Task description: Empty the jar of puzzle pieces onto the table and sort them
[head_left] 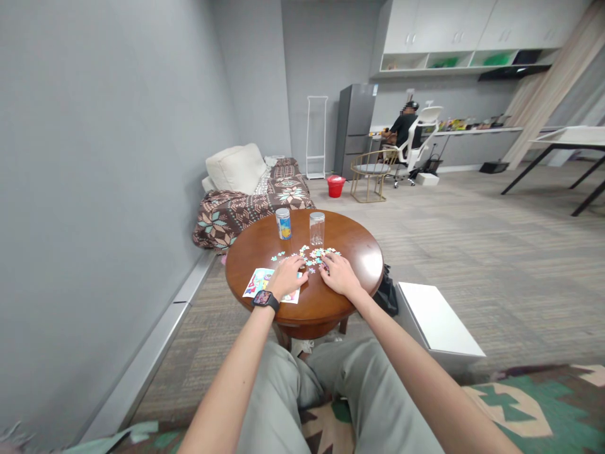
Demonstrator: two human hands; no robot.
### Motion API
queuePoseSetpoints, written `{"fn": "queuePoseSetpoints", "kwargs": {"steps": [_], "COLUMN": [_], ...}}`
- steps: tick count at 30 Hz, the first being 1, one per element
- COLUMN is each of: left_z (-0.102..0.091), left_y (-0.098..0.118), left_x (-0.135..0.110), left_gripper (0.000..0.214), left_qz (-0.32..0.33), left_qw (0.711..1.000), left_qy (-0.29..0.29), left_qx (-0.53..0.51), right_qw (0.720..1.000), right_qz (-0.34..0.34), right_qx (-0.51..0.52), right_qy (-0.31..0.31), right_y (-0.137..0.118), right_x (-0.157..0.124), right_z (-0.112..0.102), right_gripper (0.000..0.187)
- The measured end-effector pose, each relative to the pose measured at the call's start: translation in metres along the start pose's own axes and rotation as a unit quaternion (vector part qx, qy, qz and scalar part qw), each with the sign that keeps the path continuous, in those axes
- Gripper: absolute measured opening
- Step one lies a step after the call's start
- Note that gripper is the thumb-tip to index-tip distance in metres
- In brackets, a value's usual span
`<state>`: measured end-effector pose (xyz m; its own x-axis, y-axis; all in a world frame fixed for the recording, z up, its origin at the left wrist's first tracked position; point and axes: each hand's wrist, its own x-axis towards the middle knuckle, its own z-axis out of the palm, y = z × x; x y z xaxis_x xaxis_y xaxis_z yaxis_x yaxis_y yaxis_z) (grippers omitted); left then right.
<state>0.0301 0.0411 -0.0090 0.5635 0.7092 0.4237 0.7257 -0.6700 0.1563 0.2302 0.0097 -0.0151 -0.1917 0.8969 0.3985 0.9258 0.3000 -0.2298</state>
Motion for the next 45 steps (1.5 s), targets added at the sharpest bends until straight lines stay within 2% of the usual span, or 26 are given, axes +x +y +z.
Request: {"fn": "queuePoseSetpoints", "kwargs": {"steps": [9, 19, 25, 27, 32, 35, 41, 43, 45], "left_z": [-0.0015, -0.0016, -0.0027, -0.0028, -0.0029, -0.003, -0.0059, -0.0067, -0.0065], "left_y": [0.0009, 0.0006, 0.0018, 0.002, 0.0023, 0.0021, 0.0037, 0.0042, 0.0041], "left_x": [-0.0001, 0.0014, 0.0004, 0.0001, 0.0003, 0.0003, 0.0004, 0.0007, 0.0007], "left_gripper": [0.025, 0.024, 0.025, 0.025, 0.025, 0.024, 0.023, 0.022, 0.022], "left_qz": [0.0, 0.007, 0.004, 0.002, 0.0, -0.001, -0.007, -0.006, -0.007], "left_qw": [1.0, 1.0, 1.0, 1.0, 1.0, 1.0, 1.0, 1.0, 1.0], "left_qy": [-0.003, 0.0, -0.002, -0.001, -0.002, -0.003, -0.009, -0.008, -0.006], "left_qx": [-0.006, -0.009, -0.006, -0.006, -0.009, -0.011, -0.017, -0.017, -0.017], "right_qw": [1.0, 0.998, 0.989, 0.989, 0.996, 0.998, 0.982, 0.981, 0.984], "right_qz": [-0.004, -0.032, -0.114, -0.122, -0.074, -0.038, 0.162, 0.172, 0.155], "right_qx": [0.019, 0.044, 0.08, 0.081, 0.057, 0.045, 0.001, 0.003, 0.01], "right_qy": [0.015, 0.041, 0.039, 0.029, 0.007, 0.017, 0.096, 0.094, 0.086], "right_y": [0.0017, 0.0012, 0.0029, 0.0035, 0.0023, 0.0006, 0.004, 0.0062, 0.0079], "right_x": [-0.0006, -0.0017, -0.002, -0.0014, -0.0002, -0.0009, -0.0018, -0.0012, -0.0005], "right_z": [0.0066, 0.0007, -0.0007, -0.0008, -0.0017, -0.0026, 0.0013, 0.0038, 0.006], "right_gripper": [0.04, 0.037, 0.044, 0.047, 0.033, 0.03, 0.03, 0.03, 0.031]}}
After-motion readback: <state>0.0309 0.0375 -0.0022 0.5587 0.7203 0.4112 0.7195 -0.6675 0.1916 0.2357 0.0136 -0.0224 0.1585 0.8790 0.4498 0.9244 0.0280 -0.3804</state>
